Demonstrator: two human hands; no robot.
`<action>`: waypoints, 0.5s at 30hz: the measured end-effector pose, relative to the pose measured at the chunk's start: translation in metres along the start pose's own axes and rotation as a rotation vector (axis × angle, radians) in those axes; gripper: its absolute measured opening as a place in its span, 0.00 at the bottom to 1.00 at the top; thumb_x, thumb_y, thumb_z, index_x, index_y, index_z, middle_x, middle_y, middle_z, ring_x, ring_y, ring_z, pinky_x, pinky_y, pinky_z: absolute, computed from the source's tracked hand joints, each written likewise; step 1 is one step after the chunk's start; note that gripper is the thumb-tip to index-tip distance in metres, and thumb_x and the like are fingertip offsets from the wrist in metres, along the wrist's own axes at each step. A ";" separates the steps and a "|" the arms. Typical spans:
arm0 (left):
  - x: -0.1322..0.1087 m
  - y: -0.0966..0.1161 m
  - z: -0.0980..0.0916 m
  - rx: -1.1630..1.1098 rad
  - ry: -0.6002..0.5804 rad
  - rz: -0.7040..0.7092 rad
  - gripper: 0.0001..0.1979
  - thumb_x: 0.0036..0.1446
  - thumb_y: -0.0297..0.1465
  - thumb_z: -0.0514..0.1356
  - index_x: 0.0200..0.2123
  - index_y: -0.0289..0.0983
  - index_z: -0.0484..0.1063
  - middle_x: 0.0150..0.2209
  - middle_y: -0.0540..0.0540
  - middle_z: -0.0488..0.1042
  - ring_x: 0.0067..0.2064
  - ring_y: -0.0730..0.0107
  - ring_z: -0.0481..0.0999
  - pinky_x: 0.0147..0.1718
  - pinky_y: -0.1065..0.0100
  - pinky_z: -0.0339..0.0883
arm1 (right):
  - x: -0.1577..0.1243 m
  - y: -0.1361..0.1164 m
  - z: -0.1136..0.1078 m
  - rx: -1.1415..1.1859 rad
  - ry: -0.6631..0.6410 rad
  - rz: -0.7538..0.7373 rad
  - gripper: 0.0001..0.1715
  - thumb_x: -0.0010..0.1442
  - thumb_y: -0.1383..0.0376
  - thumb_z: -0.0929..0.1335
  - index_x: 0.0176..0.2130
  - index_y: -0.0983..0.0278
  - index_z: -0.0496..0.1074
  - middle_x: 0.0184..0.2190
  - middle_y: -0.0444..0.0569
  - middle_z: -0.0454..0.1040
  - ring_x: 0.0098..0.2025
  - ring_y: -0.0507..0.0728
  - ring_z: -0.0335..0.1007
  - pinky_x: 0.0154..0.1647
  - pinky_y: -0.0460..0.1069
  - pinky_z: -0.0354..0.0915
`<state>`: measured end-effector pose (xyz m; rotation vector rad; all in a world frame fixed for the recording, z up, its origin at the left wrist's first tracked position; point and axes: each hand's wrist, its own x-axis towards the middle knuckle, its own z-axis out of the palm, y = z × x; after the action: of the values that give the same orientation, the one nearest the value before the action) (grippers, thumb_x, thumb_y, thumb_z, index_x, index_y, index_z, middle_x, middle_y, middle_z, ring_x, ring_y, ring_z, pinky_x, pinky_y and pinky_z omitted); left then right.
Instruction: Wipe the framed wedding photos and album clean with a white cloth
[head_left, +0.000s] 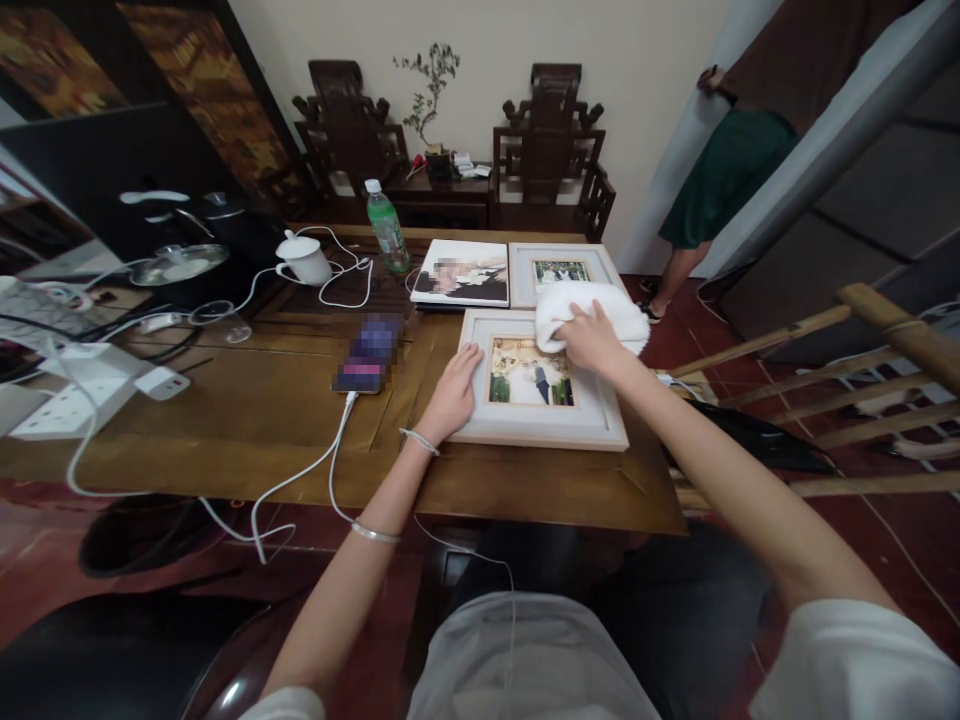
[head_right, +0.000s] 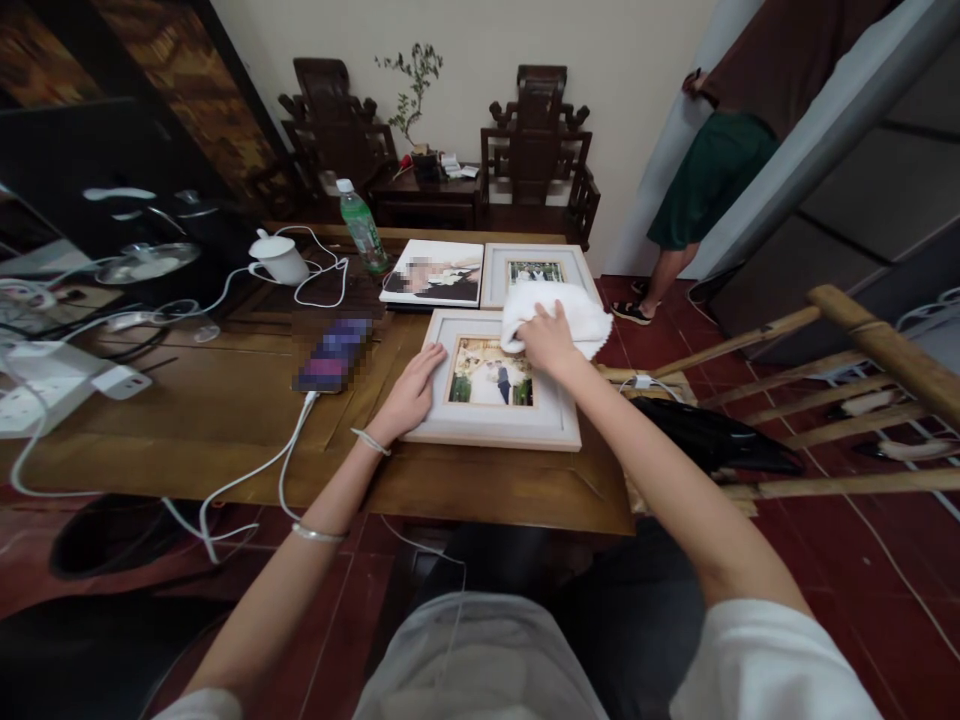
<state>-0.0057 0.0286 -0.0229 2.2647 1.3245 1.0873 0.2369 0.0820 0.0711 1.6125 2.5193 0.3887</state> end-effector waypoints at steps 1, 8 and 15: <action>0.000 0.000 0.000 0.004 0.004 0.000 0.28 0.54 0.20 0.47 0.59 0.35 0.60 0.62 0.39 0.60 0.66 0.59 0.53 0.64 0.48 0.47 | -0.006 0.009 -0.001 -0.007 -0.027 0.025 0.24 0.55 0.77 0.60 0.47 0.67 0.74 0.47 0.60 0.74 0.61 0.65 0.55 0.60 0.65 0.43; 0.001 0.000 0.001 0.016 0.015 0.007 0.29 0.52 0.19 0.47 0.58 0.35 0.61 0.61 0.40 0.62 0.65 0.59 0.54 0.63 0.48 0.49 | -0.071 0.012 -0.010 0.041 -0.087 -0.160 0.26 0.50 0.79 0.60 0.45 0.67 0.75 0.57 0.56 0.67 0.61 0.68 0.53 0.55 0.63 0.53; 0.000 0.001 -0.001 0.047 -0.010 0.016 0.29 0.52 0.18 0.47 0.58 0.35 0.61 0.61 0.40 0.62 0.65 0.58 0.54 0.63 0.48 0.49 | -0.148 -0.013 -0.046 0.196 -0.259 -0.268 0.30 0.47 0.81 0.59 0.45 0.64 0.75 0.50 0.58 0.73 0.60 0.68 0.57 0.56 0.63 0.55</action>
<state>-0.0058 0.0279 -0.0210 2.3156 1.3433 1.0589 0.2766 -0.0642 0.1064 1.2573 2.5824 -0.0941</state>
